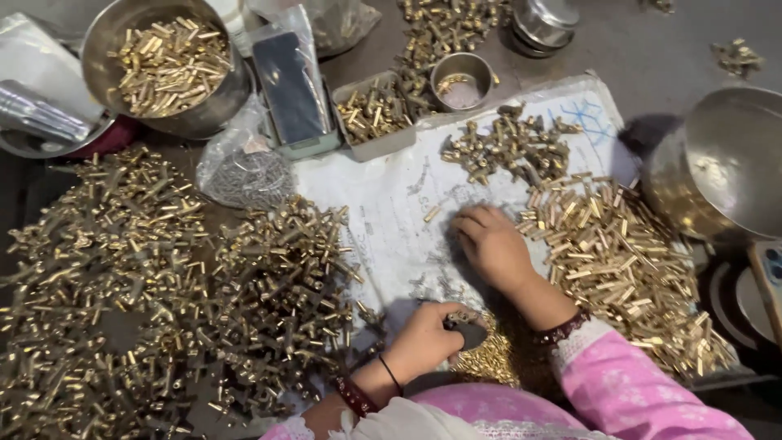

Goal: The person repeatedly picks small brass-colored metal pins and inserts them into cylindrical brass components using both hands. The person places the assembled units into a pile on the table. The task continues throughout the clip with consistent hand movements and no visible change in method.

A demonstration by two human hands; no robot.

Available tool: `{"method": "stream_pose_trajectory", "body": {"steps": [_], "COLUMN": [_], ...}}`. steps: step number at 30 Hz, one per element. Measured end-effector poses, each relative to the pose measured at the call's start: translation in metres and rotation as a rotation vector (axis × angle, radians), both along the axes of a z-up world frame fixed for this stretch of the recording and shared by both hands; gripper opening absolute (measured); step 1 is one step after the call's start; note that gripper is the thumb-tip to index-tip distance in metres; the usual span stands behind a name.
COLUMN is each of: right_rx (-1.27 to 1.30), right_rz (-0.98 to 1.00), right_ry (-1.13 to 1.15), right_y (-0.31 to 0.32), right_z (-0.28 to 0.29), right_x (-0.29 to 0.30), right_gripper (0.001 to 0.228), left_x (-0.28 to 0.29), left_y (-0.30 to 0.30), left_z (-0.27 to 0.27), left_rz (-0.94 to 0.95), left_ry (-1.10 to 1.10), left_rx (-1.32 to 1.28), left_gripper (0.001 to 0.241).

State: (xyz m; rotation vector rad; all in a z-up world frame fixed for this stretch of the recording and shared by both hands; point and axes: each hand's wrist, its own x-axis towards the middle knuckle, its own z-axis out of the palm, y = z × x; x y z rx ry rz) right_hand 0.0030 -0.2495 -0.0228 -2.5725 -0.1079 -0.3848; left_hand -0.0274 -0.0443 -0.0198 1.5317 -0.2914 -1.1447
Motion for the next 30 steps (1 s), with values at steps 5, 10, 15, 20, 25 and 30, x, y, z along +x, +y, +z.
{"method": "stream_pose_trajectory", "body": {"steps": [5,10,15,20,25,30], "right_rx": [-0.199,-0.357,0.550,0.896,1.177,1.272], "right_rz": [0.033,0.099,-0.078,-0.125,-0.190,-0.203], "right_ry": [-0.098,-0.047,0.224,0.405,0.468,0.386], "right_y": [0.009,0.012,-0.004,0.015,0.027,0.034], "right_z": [0.008,0.003,0.038,0.066,0.069,0.068], "right_x": [0.053,0.043,-0.027,-0.099,-0.147,-0.172], "right_gripper": [0.026,0.017,0.020,0.019,0.023,0.021], "left_x": [0.040,0.060,0.052,0.003,-0.033,-0.056], "left_y": [-0.002,0.007,0.023,0.014,0.016,0.020], "left_z": [0.007,0.008,0.024,-0.002,0.029,0.014], "left_rz": [0.119,0.234,0.239,0.179,0.147,-0.001], "left_ry": [-0.016,0.077,-0.041,0.016,-0.027,-0.221], "left_rx": [0.045,-0.002,-0.110,-0.182,-0.101,-0.249], "left_gripper": [0.033,0.036,0.036,0.037,0.044,0.031]}}
